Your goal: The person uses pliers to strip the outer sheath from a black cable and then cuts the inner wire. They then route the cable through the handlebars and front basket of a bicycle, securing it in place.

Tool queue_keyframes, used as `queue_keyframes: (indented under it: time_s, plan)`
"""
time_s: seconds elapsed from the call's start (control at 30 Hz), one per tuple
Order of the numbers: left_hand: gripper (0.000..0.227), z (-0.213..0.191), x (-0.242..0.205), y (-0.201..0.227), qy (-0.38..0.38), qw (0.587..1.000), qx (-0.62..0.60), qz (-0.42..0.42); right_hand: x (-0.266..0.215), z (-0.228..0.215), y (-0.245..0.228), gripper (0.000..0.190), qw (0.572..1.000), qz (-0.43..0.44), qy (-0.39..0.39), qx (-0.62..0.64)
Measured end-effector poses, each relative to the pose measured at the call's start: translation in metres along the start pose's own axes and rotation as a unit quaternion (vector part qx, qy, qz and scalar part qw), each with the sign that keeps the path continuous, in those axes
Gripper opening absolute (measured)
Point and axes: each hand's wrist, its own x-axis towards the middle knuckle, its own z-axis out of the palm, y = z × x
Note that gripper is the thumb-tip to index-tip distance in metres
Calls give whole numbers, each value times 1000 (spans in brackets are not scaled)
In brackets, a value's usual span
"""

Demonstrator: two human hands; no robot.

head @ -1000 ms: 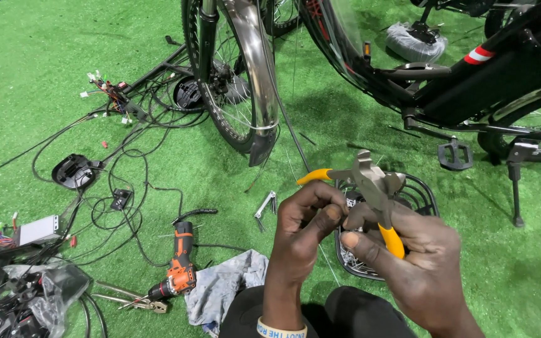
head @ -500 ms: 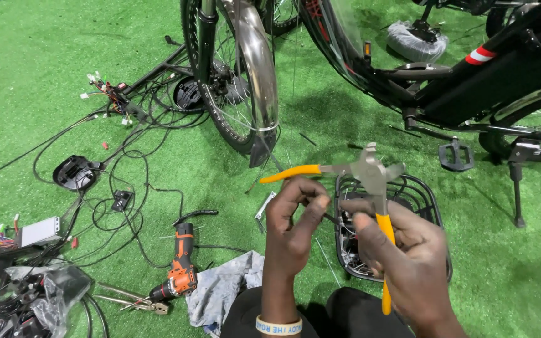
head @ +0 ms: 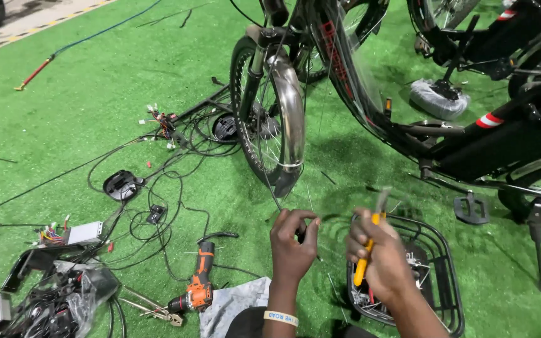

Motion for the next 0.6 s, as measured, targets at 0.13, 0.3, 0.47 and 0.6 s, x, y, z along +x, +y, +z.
queue_keyframes:
  time_s: [0.13,0.3,0.47,0.6]
  plan:
    - [10,1,-1,9,16,1000,-21,-9,34,-15,51,29,985,110,11,-135]
    - [20,-9,0,26,72,976,-74,-190,135,-106,174,54,829,-118,-28,-546]
    - [35,-14,20,47,251,884,-215,-330,128,-103,176,31,717,-30,-47,-695]
    - [31,-4,22,35,276,759,-293,-512,153,-119,192,27,683,-39,-114,-721]
